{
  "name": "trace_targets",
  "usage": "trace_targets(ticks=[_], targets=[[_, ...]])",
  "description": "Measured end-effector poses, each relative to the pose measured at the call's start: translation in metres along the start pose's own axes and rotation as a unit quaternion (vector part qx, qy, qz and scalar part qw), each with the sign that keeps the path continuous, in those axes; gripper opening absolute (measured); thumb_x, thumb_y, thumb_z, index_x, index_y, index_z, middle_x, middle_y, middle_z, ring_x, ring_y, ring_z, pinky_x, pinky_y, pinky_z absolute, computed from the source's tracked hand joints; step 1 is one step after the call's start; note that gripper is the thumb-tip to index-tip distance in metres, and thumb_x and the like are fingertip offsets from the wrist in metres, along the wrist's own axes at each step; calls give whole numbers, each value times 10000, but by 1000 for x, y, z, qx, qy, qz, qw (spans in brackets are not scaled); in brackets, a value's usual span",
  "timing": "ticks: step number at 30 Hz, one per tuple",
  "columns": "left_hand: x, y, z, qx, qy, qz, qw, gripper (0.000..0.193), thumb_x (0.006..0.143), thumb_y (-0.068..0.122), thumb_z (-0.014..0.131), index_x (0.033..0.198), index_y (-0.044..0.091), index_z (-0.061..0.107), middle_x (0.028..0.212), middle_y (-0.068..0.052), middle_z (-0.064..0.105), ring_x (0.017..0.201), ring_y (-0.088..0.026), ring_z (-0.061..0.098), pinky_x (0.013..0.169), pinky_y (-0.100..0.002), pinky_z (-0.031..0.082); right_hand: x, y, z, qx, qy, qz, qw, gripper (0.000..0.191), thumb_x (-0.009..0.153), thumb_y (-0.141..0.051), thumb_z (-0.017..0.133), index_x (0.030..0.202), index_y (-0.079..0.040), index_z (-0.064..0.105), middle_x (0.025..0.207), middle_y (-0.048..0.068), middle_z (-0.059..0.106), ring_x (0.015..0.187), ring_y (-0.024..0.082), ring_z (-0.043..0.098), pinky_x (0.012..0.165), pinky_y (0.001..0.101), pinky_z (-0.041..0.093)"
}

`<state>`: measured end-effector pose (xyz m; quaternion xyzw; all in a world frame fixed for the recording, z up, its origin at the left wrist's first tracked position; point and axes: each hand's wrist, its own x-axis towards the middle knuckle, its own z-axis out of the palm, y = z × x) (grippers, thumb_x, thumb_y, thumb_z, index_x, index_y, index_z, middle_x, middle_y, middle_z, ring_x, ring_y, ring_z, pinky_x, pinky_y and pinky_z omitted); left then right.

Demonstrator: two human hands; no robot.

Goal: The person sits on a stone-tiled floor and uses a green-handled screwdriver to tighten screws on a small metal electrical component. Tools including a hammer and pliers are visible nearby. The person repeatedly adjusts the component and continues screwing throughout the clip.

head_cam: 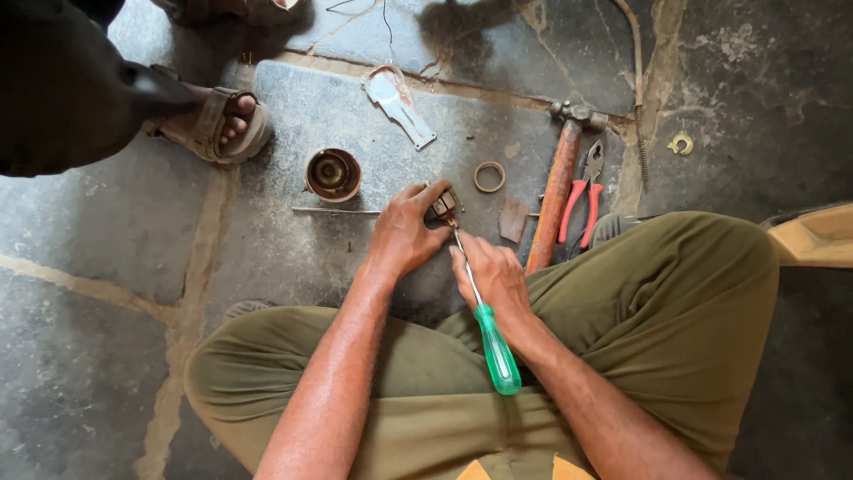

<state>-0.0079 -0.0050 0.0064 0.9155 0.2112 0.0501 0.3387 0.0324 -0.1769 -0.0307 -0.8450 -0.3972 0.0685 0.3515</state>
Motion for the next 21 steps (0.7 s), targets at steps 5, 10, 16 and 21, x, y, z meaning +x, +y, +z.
trace_targets(ticks=[5,10,16,21], targets=[[0,-2,1,-5,10,22,1000,572,750,235,797,1300,144,667,1165,-185,689,1072,-421,659,894,-485,541,2,-1,-1,16,-5,25,1000,271,1000,-229,602,1178,-32,659,952,192,704,834,422,673,758,512,507],[2,-3,0,-7,10,24,1000,567,754,231,804,1297,141,670,1155,-184,687,1062,-420,661,889,-484,541,3,-2,-1,22,-17,43,999,296,992,-242,600,1204,-45,663,956,192,708,823,440,668,735,528,515],[0,-3,-1,-31,-6,-6,999,586,745,217,800,1311,143,668,1170,-188,691,1080,-413,667,909,-465,543,1,-2,0,30,-9,35,999,289,1004,-243,593,1208,-48,657,961,193,706,829,437,675,726,524,526],[0,-5,1,-31,25,43,998,605,731,181,793,1318,118,661,1189,-209,681,1099,-425,659,935,-461,541,3,0,2,25,-7,33,999,266,1015,-241,602,1196,-55,658,946,194,704,836,434,682,727,525,526]])
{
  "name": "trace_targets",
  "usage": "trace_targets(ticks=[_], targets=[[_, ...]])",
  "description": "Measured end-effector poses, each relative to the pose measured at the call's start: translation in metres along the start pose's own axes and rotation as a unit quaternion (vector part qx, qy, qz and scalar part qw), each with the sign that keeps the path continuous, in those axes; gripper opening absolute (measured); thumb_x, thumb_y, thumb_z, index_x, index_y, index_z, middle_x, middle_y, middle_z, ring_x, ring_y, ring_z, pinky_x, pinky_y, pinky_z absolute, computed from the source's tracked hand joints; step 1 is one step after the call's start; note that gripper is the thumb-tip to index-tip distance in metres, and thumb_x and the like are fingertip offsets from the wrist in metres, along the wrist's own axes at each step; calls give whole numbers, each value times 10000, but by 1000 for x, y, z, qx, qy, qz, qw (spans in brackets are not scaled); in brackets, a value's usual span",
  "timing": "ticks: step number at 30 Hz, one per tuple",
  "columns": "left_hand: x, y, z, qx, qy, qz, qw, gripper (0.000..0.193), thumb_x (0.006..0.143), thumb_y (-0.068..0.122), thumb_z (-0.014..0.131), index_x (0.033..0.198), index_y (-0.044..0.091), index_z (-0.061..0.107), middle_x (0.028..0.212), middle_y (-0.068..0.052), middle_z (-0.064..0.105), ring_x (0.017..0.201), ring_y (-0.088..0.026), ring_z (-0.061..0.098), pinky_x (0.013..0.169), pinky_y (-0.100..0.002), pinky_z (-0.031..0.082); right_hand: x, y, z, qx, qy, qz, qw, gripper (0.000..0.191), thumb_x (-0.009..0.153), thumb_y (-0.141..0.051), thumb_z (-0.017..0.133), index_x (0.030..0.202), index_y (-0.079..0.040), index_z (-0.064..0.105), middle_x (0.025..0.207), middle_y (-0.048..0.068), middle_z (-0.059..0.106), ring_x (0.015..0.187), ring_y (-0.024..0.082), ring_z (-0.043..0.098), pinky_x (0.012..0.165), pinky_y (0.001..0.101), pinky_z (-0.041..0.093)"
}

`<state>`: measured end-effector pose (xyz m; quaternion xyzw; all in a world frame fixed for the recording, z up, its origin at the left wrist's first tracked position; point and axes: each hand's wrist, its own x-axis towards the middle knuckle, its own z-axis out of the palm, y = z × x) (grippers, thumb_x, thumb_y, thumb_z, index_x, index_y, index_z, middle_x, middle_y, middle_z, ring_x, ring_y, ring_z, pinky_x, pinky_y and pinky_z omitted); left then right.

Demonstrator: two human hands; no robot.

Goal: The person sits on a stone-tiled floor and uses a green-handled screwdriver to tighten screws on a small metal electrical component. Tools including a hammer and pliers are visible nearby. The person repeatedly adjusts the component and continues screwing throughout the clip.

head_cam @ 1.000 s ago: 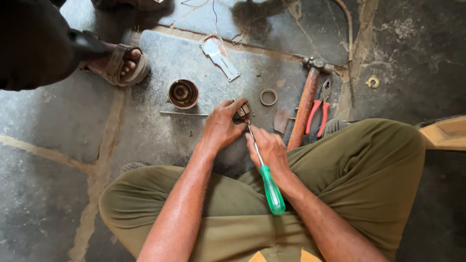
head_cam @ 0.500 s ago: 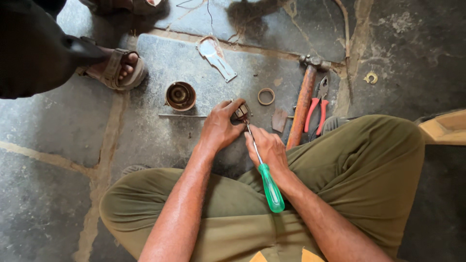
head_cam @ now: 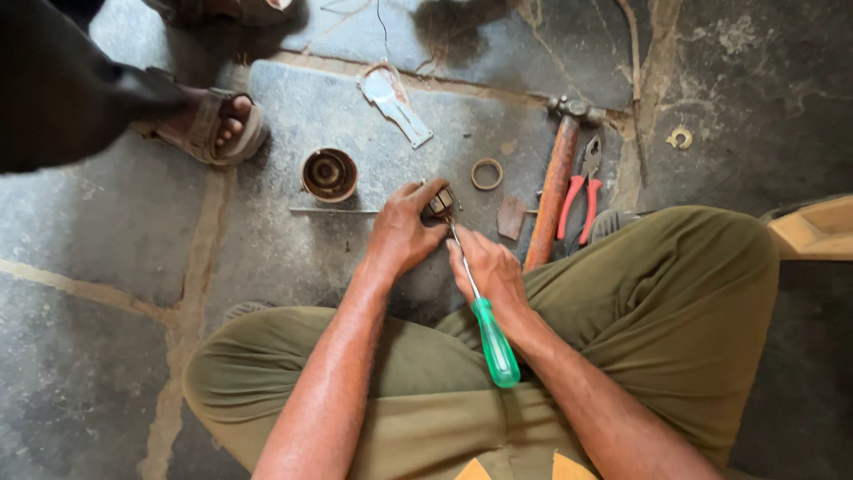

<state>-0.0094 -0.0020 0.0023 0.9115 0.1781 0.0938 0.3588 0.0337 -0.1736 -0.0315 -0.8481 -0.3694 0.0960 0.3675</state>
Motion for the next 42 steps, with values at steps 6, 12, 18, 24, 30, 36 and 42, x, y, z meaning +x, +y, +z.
trace_targets(ticks=[6,12,18,24,30,36,42], targets=[[0,-1,2,8,-9,-14,1000,601,701,177,803,1284,116,674,1155,-207,680,1055,-430,659,907,-474,540,-1,1,1,-13,1,-4,1000,295,996,-238,608,1216,-47,649,947,195,708,799,440,676,711,530,525],[-3,-1,4,-11,-16,-37,999,573,738,207,810,1290,129,675,1145,-190,681,1072,-416,656,904,-467,543,-5,2,-1,-7,-1,3,1000,301,983,-242,614,1207,-46,653,990,198,721,820,443,682,716,535,528],[-1,-1,4,10,-14,-32,999,601,736,220,822,1311,128,668,1144,-199,669,1088,-418,641,917,-468,537,-1,-2,-5,5,-10,9,1000,318,993,-252,592,1231,-49,650,1002,209,715,845,445,685,723,531,533],[-4,-20,18,11,13,-5,1000,623,709,222,830,1306,126,677,1237,-232,655,1135,-438,627,948,-468,529,-3,12,6,-11,-26,40,999,317,999,-279,584,1218,-69,676,997,205,724,852,450,680,732,539,527],[-1,-26,33,1,48,19,999,608,695,237,845,1275,142,691,1247,-232,653,1142,-442,624,954,-480,523,4,24,16,-16,7,20,1000,367,968,-311,579,1239,-92,691,1110,186,736,975,406,704,835,498,551],[1,-14,33,-12,-8,-51,999,527,728,223,797,1239,174,682,1086,-174,666,1072,-414,641,924,-487,536,4,30,9,-23,-9,30,999,371,953,-335,585,1236,-114,677,1105,153,748,967,403,710,815,489,562],[5,-9,37,-7,-8,-65,998,487,760,206,784,1238,195,693,1064,-175,659,1069,-414,638,926,-499,529,8,37,11,-71,-19,23,997,414,924,-351,614,1293,-176,680,1039,149,752,912,389,730,787,499,568]])
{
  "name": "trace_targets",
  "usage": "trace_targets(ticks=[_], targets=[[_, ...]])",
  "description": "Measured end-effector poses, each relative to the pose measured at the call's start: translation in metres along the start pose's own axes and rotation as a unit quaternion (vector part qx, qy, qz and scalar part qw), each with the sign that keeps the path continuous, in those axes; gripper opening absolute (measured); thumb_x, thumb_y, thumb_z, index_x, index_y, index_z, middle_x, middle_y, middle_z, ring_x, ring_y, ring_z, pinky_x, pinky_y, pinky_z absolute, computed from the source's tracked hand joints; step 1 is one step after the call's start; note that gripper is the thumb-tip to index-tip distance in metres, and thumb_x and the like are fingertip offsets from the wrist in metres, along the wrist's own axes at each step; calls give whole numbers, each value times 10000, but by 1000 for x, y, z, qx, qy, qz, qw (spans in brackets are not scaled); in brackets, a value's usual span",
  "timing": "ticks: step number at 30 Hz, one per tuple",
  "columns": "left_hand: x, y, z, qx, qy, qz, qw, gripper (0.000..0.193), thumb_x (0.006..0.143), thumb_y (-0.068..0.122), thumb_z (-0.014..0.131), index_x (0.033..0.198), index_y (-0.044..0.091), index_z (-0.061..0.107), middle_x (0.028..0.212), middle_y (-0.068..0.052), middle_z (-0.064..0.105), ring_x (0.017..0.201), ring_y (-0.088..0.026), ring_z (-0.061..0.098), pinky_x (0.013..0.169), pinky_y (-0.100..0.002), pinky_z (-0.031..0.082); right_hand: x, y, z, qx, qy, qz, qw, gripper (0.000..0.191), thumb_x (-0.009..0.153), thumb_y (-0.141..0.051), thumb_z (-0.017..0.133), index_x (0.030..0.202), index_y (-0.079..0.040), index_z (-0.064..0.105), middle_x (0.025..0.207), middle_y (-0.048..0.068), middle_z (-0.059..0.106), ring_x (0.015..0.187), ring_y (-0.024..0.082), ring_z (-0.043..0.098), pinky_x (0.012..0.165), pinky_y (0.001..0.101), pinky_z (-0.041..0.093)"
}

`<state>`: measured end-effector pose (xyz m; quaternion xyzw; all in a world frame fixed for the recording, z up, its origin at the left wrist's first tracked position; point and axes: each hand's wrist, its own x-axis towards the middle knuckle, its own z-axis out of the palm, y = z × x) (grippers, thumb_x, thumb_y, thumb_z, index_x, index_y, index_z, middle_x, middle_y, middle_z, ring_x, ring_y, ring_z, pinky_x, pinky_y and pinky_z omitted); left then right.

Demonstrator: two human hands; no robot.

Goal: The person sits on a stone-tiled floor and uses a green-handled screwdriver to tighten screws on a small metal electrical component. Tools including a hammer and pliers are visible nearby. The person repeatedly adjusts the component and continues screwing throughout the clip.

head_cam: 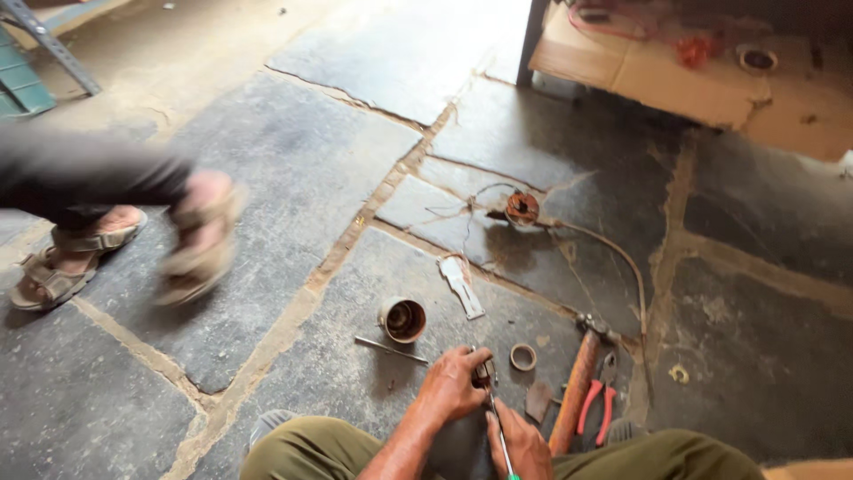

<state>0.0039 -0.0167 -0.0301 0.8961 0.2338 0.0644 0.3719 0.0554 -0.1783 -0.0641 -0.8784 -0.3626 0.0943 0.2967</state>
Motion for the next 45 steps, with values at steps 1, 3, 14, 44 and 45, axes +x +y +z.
trace_targets(ticks=[1,3,14,44,45], targets=[[1,0,1,0,-3,-4,1000,499,751,207,791,1240,198,691,1066,-174,657,1073,-412,634,929,-500,525,1,1,0,1,2,-3,1000,417,921,-352,616,1296,-181,680,1039,148,755,913,387,733,790,501,569],[2,0,2,1,-13,-13,1000,523,735,209,806,1244,204,687,1070,-172,651,1082,-409,626,934,-502,518,2,2,0,4,2,-7,1000,423,914,-352,620,1300,-190,681,1039,145,761,915,382,739,795,505,571],[2,3,1,-9,-29,-23,999,552,731,164,777,1274,187,676,1096,-167,644,1107,-397,614,958,-485,510,1,2,-6,86,-25,46,995,379,942,-317,586,1286,-184,677,1108,172,748,1034,383,723,849,461,577],[-2,1,-7,-15,1,0,1000,522,725,191,784,1236,155,688,1098,-175,668,1088,-404,646,920,-473,545,-1,-3,4,50,-39,77,995,350,967,-343,553,1229,-152,684,1080,179,741,1002,416,693,824,496,554],[-2,1,-7,-13,12,8,1000,525,719,183,784,1235,152,689,1104,-178,670,1088,-410,647,915,-477,548,-2,-4,3,55,-47,85,994,350,973,-342,541,1231,-155,686,1076,182,741,1006,424,684,820,503,546]])
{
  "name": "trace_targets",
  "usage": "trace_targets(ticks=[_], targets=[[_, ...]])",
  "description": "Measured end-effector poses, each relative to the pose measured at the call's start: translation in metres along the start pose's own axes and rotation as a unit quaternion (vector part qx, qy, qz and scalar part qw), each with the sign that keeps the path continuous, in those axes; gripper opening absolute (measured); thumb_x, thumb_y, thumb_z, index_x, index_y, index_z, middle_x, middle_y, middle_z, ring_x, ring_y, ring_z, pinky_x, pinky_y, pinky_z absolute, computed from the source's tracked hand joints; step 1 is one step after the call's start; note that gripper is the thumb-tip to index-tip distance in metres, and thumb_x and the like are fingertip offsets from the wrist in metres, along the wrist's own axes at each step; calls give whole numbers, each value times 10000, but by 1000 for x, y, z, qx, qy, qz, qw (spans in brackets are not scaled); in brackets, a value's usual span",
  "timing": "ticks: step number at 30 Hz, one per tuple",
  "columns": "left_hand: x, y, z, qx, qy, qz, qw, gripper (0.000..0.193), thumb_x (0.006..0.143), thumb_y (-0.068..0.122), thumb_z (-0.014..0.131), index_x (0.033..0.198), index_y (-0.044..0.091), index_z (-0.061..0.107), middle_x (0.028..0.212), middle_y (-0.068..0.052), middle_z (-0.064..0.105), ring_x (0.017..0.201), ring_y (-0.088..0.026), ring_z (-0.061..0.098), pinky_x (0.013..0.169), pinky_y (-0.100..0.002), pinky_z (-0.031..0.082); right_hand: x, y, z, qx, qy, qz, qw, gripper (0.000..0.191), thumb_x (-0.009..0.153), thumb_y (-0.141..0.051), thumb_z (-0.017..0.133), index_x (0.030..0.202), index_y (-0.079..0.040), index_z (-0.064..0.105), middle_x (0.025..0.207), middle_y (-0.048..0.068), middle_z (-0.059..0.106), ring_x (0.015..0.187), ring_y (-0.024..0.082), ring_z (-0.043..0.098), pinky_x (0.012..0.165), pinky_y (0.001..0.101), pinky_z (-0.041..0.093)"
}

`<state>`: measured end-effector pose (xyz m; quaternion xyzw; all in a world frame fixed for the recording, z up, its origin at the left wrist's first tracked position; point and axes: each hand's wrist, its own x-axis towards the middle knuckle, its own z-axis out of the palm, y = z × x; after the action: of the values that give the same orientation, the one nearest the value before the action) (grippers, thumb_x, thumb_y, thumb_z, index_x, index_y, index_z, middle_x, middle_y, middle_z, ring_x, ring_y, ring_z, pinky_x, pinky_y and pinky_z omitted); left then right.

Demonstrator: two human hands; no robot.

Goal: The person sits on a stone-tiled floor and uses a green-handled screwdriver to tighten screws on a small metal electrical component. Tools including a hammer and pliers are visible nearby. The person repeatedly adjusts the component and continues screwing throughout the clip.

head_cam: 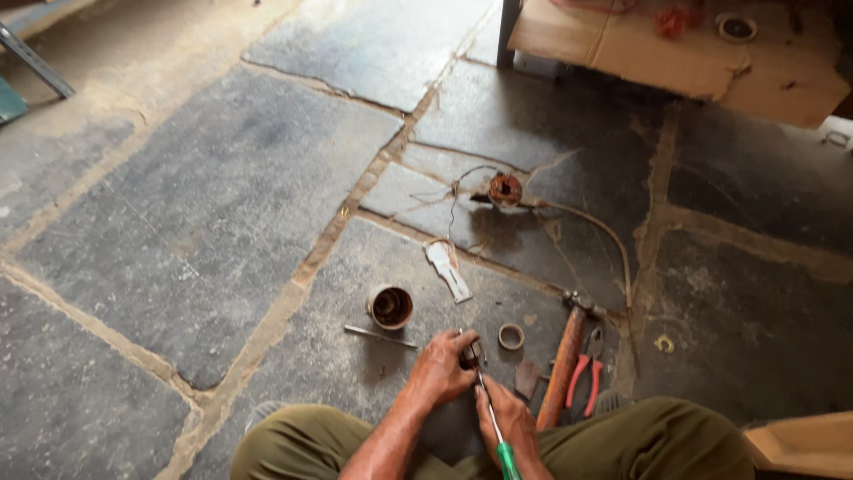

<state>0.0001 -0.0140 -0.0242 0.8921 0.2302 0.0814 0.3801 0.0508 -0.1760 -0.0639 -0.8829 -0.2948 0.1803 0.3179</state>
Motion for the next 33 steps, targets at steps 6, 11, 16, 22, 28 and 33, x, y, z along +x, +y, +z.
trace_targets(ticks=[6,11,16,22,28,33], targets=[[2,-1,-1,-17,-2,14,1000,522,700,197,792,1210,137,700,1092,-200,683,1032,-419,667,867,-493,560,-2,-2,-5,39,49,-90,994,349,983,-291,550,1220,-79,693,1072,243,723,997,448,684,821,509,544],[-1,2,-4,0,2,13,1000,542,723,207,795,1249,148,681,1080,-191,677,1031,-417,661,873,-496,552,-12,-8,-15,59,32,-85,994,320,993,-252,570,1226,-59,675,1044,251,711,954,464,675,775,518,530],[-2,10,-12,4,2,7,1000,530,733,199,787,1251,150,682,1109,-173,675,1064,-407,662,893,-482,556,-12,-21,-25,64,39,-101,992,292,1004,-224,571,1213,-39,657,1010,255,699,915,469,669,751,519,518],[-2,11,-15,12,-9,0,1000,515,740,201,794,1240,147,682,1117,-171,669,1069,-408,658,893,-482,552,-13,-24,-26,76,39,-99,991,275,1002,-204,572,1204,-38,658,1009,256,700,910,469,670,751,514,517],[-2,7,-16,14,-16,-5,1000,548,730,195,796,1262,157,673,1115,-162,673,1067,-401,665,900,-479,552,-12,-27,-29,100,37,-105,989,283,1001,-208,574,1213,-43,661,1009,255,703,911,463,677,752,506,525],[-3,7,-16,6,-6,9,1000,557,737,191,805,1275,153,663,1128,-171,666,1067,-409,658,893,-479,544,-13,-29,-29,98,19,-91,991,287,1009,-210,570,1216,-35,662,1007,253,703,910,456,681,754,505,525]])
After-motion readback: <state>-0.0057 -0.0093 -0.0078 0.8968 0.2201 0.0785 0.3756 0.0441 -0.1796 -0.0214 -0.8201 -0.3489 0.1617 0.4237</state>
